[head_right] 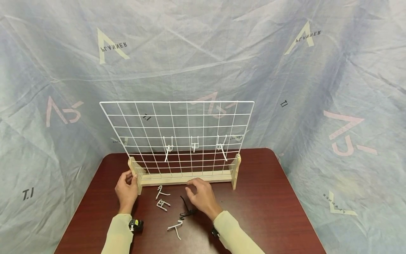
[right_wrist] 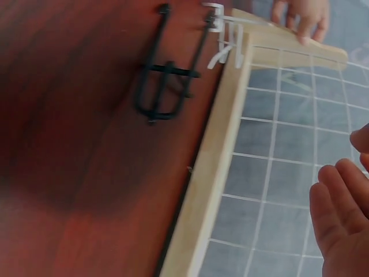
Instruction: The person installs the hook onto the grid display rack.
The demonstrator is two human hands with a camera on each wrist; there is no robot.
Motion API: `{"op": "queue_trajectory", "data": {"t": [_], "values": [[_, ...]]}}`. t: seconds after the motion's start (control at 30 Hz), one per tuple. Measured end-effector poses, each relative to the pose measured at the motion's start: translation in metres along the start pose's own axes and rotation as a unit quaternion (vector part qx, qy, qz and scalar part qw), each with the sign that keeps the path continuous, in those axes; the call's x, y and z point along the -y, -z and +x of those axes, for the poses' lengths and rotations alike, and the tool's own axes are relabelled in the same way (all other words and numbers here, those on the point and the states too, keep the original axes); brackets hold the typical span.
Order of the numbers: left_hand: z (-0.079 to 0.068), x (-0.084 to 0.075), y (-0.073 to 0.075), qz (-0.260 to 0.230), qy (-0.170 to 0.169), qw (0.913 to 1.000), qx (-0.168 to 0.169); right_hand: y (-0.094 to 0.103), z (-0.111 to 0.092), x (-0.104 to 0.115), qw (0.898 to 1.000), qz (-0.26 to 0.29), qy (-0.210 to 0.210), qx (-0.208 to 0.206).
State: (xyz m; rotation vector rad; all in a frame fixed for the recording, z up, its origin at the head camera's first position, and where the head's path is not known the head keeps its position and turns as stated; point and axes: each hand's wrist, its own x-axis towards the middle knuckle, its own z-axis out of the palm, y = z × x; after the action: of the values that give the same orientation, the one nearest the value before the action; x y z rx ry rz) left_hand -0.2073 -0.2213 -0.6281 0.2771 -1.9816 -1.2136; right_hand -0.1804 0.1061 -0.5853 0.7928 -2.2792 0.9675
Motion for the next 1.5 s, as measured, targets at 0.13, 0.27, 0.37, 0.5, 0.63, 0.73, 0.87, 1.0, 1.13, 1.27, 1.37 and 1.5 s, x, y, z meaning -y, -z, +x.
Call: {"op": "queue_trajectory", "data": {"t": [0.13, 0.27, 0.37, 0.5, 0.63, 0.73, 0.87, 1.0, 1.13, 1.27, 1.37, 1.5], "values": [[0.0, 0.001, -0.001, 0.0, -0.008, 0.9999, -0.006, -0.001, -0.013, -0.003, 0.999, -0.002, -0.02, 0.043], [0.0, 0.001, -0.002, 0.001, -0.008, 0.9999, -0.009, -0.003, -0.026, -0.005, 0.996, 0.011, -0.039, 0.083], [0.0, 0.001, -0.001, 0.0, -0.008, 0.9999, -0.008, -0.006, -0.035, -0.006, 0.994, 0.014, -0.045, 0.102], [0.0, 0.0, -0.001, -0.003, -0.008, 0.9999, -0.008, -0.009, -0.043, -0.006, 0.991, 0.006, -0.046, 0.125], [-0.001, -0.001, -0.001, -0.002, -0.008, 0.9999, -0.01, -0.011, -0.05, -0.007, 0.984, -0.003, -0.054, 0.17], [-0.001, -0.001, -0.001, -0.001, -0.009, 0.9999, -0.009, -0.011, -0.054, -0.008, 0.976, -0.01, -0.066, 0.207], [-0.001, -0.002, 0.0, 0.001, -0.01, 0.9999, -0.009, -0.011, -0.058, -0.008, 0.972, -0.015, -0.068, 0.224], [-0.001, -0.003, 0.0, 0.0, -0.009, 0.9999, -0.009, -0.013, -0.061, -0.009, 0.972, -0.026, -0.069, 0.222], [-0.001, -0.003, 0.0, 0.003, -0.009, 0.9999, -0.009, -0.014, -0.062, -0.008, 0.97, -0.039, -0.081, 0.224], [0.0, -0.002, -0.001, 0.001, -0.008, 0.9999, -0.01, -0.016, -0.063, -0.008, 0.969, -0.04, -0.093, 0.225], [0.0, -0.002, -0.001, -0.001, -0.006, 0.9999, -0.008, -0.017, -0.064, -0.008, 0.971, -0.034, -0.094, 0.217], [-0.001, -0.003, -0.001, 0.0, -0.003, 1.0, -0.008, -0.019, -0.065, -0.008, 0.974, -0.017, -0.105, 0.201]]}}
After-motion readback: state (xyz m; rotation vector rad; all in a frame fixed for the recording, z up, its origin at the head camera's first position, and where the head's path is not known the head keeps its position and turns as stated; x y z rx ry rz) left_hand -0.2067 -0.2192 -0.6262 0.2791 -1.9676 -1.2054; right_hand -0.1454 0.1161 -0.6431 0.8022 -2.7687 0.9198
